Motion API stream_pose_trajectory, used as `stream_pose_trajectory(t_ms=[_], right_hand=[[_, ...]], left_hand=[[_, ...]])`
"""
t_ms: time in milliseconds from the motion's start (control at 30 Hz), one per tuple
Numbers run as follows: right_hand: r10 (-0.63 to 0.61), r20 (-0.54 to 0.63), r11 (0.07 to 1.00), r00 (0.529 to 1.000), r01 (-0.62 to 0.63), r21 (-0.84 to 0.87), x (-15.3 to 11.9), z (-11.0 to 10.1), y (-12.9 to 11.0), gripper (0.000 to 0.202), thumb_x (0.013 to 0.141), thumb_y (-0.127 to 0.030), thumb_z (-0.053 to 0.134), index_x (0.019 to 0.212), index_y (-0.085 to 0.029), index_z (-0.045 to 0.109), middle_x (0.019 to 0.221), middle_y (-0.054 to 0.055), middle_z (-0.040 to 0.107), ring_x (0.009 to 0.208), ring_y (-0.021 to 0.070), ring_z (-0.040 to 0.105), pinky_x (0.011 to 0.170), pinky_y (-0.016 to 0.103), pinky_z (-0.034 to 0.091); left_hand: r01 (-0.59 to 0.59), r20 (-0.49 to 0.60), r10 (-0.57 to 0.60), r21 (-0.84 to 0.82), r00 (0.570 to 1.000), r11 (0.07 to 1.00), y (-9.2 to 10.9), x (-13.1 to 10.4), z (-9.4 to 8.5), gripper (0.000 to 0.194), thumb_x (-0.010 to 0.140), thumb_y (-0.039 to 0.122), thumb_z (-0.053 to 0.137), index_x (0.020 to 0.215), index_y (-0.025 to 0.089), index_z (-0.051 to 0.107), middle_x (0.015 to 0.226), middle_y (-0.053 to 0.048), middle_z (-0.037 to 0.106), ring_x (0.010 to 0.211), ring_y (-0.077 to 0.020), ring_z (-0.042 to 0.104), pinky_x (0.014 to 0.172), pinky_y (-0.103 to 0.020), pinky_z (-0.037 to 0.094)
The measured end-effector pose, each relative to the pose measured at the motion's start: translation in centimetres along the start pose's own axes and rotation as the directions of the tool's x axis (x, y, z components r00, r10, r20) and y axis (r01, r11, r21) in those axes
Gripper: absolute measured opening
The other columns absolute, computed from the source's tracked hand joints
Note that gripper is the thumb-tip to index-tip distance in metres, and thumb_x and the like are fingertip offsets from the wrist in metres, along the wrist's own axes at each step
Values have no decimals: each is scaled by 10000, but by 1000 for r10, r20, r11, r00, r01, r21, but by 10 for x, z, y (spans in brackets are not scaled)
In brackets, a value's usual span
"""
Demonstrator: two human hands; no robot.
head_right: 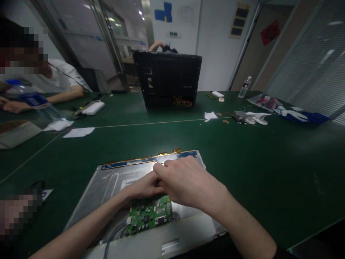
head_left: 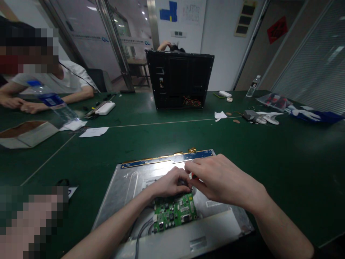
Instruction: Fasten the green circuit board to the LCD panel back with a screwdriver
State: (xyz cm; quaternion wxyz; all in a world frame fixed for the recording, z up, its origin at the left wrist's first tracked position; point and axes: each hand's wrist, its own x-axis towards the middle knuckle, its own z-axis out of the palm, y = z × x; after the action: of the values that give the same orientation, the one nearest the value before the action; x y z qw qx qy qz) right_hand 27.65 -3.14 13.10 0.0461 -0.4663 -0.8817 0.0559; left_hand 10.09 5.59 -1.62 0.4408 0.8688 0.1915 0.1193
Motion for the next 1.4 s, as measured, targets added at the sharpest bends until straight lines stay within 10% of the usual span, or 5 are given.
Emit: stream_pose_trajectory(t_ms=[1400], right_hand=[[24, -26, 994, 999, -26, -103, 3, 5, 2, 103, 874, -255, 560, 950, -185, 571, 810, 33, 689, 630, 154, 559, 501, 293, 199]], left_hand=[[-91, -27, 91, -33, 996, 995, 0, 1, 0, 79, 803, 211, 680, 761, 152, 711, 753, -23, 671, 691, -160, 580, 625, -219, 446]])
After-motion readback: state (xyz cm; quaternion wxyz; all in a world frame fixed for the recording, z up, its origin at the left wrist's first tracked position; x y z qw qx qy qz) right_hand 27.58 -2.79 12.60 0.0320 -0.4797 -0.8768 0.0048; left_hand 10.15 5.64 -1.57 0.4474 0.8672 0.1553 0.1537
